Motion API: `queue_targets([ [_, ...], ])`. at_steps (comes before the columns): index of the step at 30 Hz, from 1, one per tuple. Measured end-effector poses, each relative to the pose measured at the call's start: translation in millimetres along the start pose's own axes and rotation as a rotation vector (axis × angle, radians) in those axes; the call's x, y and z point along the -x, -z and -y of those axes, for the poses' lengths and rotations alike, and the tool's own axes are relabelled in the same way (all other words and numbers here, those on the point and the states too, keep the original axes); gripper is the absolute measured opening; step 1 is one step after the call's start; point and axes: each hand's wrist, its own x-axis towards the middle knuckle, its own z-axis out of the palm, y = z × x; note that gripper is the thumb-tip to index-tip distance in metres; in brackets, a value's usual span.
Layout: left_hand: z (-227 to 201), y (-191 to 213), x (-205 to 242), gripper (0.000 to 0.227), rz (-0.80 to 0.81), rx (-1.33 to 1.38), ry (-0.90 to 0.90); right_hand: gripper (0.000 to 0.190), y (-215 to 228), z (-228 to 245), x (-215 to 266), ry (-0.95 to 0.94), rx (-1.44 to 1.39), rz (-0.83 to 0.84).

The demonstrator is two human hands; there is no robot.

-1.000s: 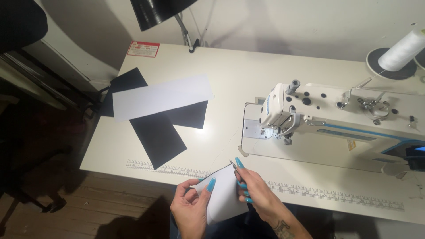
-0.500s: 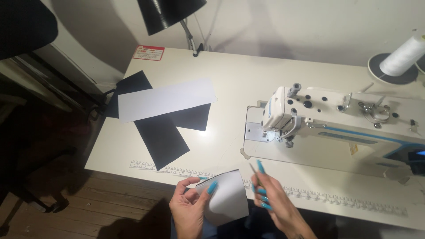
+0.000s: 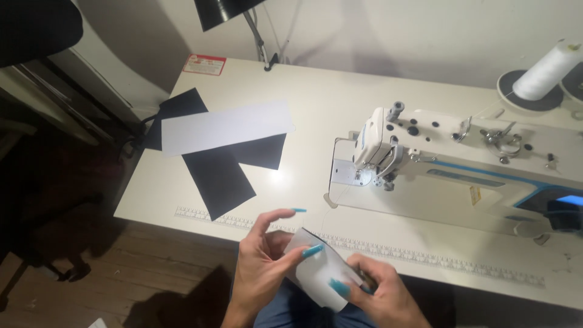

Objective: Aligning and trimming pieces of material at a sewing station

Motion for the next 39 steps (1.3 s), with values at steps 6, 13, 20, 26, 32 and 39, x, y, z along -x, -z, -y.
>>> queue_targets([
  [6,13,-8,1,0.031,0.042,-0.118,0.503,0.027,-35,-59,20,-0.074,-0.125,-0.673],
  [13,22,8,-7,0.015,0.406,-0.110,0.252,0.042,-5,-86,31,-0.447,-0.364,-0.322],
  [20,9,3,-18,0.013,0.596,-0.407,0.315,0.045,-15,-51,17,-0.417,-0.912,-0.042],
  [26,0,-2,-16,0.016,0.676,-0.325,0.191,0.066,-20,-50,-3,-0.254,-0.497,0.010],
  [32,6,4,-14,0.017,0.602,-0.346,0.272,0.030,-31,-59,-6,-0.077,-0.492,-0.184],
  [39,16,3,-21,0.033,0.708,-0.463,0.320,0.026,0,-70,1,-0.129,-0.268,-0.285],
])
